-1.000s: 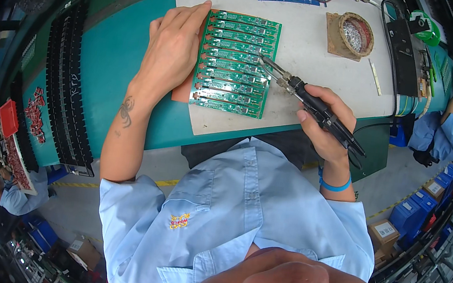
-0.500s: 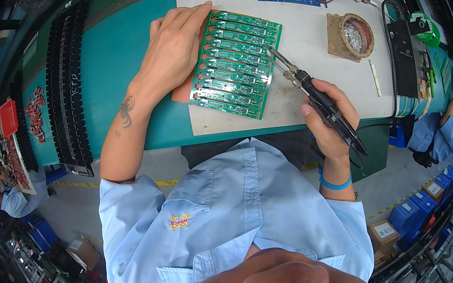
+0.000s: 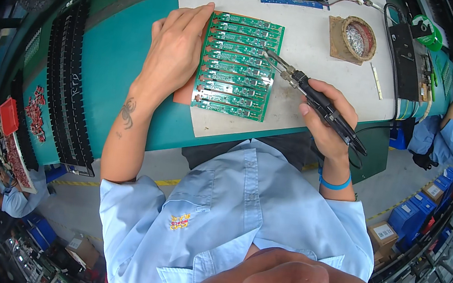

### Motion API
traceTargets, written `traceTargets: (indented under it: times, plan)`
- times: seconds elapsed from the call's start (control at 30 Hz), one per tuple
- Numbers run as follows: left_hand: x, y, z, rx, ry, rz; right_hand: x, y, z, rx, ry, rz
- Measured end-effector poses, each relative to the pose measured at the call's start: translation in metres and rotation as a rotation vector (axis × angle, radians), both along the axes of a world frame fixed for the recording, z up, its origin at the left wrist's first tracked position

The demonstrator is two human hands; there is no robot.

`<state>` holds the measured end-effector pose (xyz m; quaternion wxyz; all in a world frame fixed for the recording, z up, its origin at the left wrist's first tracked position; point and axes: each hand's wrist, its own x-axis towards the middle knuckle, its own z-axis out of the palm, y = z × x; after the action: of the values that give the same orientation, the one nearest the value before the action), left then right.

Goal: The person solders electronic components onto circuit board panels using a soldering iron, positions a new circuit board panel onto a fixture using a metal plate, solders the components across the board, and holds up the board panel with both hands.

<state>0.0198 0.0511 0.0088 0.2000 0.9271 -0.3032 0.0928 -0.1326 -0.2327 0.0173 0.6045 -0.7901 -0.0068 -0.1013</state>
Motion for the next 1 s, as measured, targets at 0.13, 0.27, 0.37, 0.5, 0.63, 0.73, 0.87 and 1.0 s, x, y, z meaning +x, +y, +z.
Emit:
traceTargets:
  times: [0.13,0.27,0.37,0.5,0.63,0.73,0.87,1.0]
  plan:
    - [0.000,0.000,-0.001,0.003,-0.004,0.000,0.001,0.001,0.001,-0.007,-0.002,0.003]
    - [0.000,0.000,-0.002,0.006,-0.009,-0.004,0.000,0.000,-0.001,-0.023,-0.029,0.010]
    - [0.001,0.000,-0.001,0.003,-0.008,-0.005,0.000,0.001,0.000,-0.033,-0.028,0.003]
    - [0.001,0.001,-0.002,0.002,-0.015,-0.004,-0.003,0.000,0.003,-0.045,-0.020,-0.030]
    - [-0.001,0.005,-0.003,0.001,-0.046,-0.002,-0.011,-0.013,0.003,-0.112,-0.029,-0.155]
    - [0.000,0.000,-0.004,0.001,-0.080,-0.011,-0.010,-0.034,-0.014,-0.135,-0.161,-0.387]
    - [-0.001,0.000,-0.007,-0.005,-0.111,-0.023,-0.004,-0.046,-0.020,-0.038,-0.212,-0.560]
    - [0.000,0.003,-0.004,-0.021,-0.105,-0.035,-0.004,-0.043,-0.019,0.007,-0.171,-0.502]
